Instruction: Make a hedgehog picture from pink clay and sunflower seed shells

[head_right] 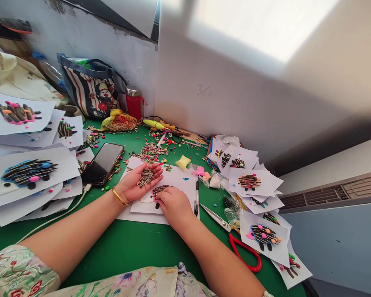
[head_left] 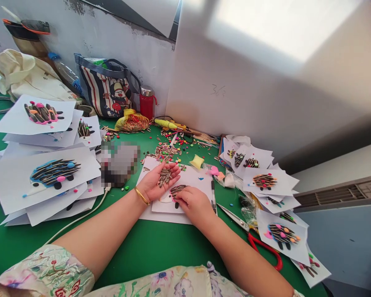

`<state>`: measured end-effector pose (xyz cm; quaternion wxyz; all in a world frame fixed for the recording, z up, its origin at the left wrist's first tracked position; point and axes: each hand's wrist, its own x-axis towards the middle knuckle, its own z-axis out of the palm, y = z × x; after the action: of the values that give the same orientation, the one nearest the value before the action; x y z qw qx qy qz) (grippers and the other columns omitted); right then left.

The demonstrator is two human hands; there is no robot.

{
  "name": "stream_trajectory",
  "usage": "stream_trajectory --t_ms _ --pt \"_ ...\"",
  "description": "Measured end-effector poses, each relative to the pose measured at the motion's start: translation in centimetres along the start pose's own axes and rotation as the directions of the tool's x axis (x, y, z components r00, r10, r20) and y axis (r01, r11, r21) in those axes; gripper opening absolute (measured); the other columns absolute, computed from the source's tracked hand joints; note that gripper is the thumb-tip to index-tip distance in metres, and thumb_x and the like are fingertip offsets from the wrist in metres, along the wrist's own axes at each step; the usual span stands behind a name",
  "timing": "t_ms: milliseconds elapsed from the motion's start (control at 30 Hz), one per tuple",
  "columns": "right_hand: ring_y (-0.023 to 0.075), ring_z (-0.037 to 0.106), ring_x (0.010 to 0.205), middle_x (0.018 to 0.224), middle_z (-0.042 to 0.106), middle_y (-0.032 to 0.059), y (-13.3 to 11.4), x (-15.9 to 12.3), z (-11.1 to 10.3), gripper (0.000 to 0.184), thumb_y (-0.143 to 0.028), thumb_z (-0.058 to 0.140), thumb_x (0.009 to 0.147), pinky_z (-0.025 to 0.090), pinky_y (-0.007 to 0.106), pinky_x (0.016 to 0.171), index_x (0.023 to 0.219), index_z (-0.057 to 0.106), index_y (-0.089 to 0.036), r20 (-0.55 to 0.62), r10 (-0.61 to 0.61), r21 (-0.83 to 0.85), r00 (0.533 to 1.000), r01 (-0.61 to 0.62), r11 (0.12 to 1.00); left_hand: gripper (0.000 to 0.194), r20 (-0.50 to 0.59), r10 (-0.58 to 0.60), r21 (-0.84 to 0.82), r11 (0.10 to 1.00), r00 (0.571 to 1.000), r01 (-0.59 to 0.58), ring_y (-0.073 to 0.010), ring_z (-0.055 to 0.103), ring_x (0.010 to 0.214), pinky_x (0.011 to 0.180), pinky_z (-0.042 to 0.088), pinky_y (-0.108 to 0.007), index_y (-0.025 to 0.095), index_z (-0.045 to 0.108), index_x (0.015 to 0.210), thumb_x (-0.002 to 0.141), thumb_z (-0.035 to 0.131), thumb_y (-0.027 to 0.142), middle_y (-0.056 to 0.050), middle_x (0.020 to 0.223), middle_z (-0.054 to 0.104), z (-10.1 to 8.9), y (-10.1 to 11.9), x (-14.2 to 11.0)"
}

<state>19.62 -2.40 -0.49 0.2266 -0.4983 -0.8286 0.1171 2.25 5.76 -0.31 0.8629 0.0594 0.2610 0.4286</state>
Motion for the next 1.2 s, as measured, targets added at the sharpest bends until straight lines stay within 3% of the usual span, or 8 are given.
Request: stream_trajectory --t_ms 167,467,867,1000,1200 --pt "0.0179 0.063 0.088 0.093 0.071 0.0039 0.1 0.0 0.2 0.011 -0.021 0.062 0.09 0.048 0.029 0.08 0.092 0.072 -0.022 0.003 -0.022 -0.029 1.0 0.022 0.999 0.031 0.007 -0.001 0.0 1.0 1.0 0.001 -0.0214 0.069 0.098 0.095 0.054 -0.04 0.009 0.067 0.098 0.098 0.047 0.033 -0.013 0.097 0.07 -0.1 0.0 0.1" --pt "0.0184 0.058 0.075 0.08 0.067 0.0049 -0.5 0.4 0.5 0.013 -0.02 0.062 0.088 0.042 0.027 0.066 0.084 0.074 -0.02 0.069 -0.055 -0.259 0.996 0.071 0.963 0.032 0.009 -0.001 0.013 1.0 1.0 0.001 -0.0211 0.069 0.096 0.093 0.055 -0.039 0.009 0.067 0.098 0.098 0.046 0.033 -0.013 0.097 0.07 0.1 0.1 0.0" --pt "0.018 0.057 0.076 0.082 0.067 0.0049 -0.5 0.5 1.0 0.02 -0.015 0.055 0.089 0.041 0.028 0.069 0.081 0.072 -0.018 0.084 -0.075 -0.26 0.994 0.095 0.961 0.032 0.0 -0.001 0.017 1.0 1.0 0.001 -0.0203 0.07 0.093 0.091 0.056 -0.039 0.01 0.066 0.096 0.098 0.045 0.033 -0.013 0.095 0.07 0.4 0.1 -0.2" --pt "0.0186 0.057 0.078 0.082 0.065 0.0054 -1.1 0.3 0.0 0.017 -0.019 0.056 0.089 0.042 0.029 0.069 0.085 0.073 -0.02 0.039 -0.067 -0.188 0.997 0.073 0.979 0.031 0.001 0.005 0.011 1.0 1.0 -0.005 -0.0206 0.07 0.093 0.09 0.056 -0.039 0.009 0.066 0.097 0.098 0.046 0.032 -0.013 0.096 0.07 0.4 0.1 -0.3" --pt "0.0175 0.059 0.082 0.085 0.063 0.005 -0.8 1.9 -3.7 0.017 -0.019 0.053 0.091 0.046 0.029 0.076 0.089 0.07 -0.021 -0.067 -0.017 -0.043 0.998 0.014 0.999 0.031 0.007 -0.002 -0.009 1.0 1.0 0.002 -0.0205 0.07 0.093 0.09 0.057 -0.039 0.01 0.067 0.097 0.098 0.046 0.032 -0.014 0.096 0.07 0.5 0.0 -0.4"
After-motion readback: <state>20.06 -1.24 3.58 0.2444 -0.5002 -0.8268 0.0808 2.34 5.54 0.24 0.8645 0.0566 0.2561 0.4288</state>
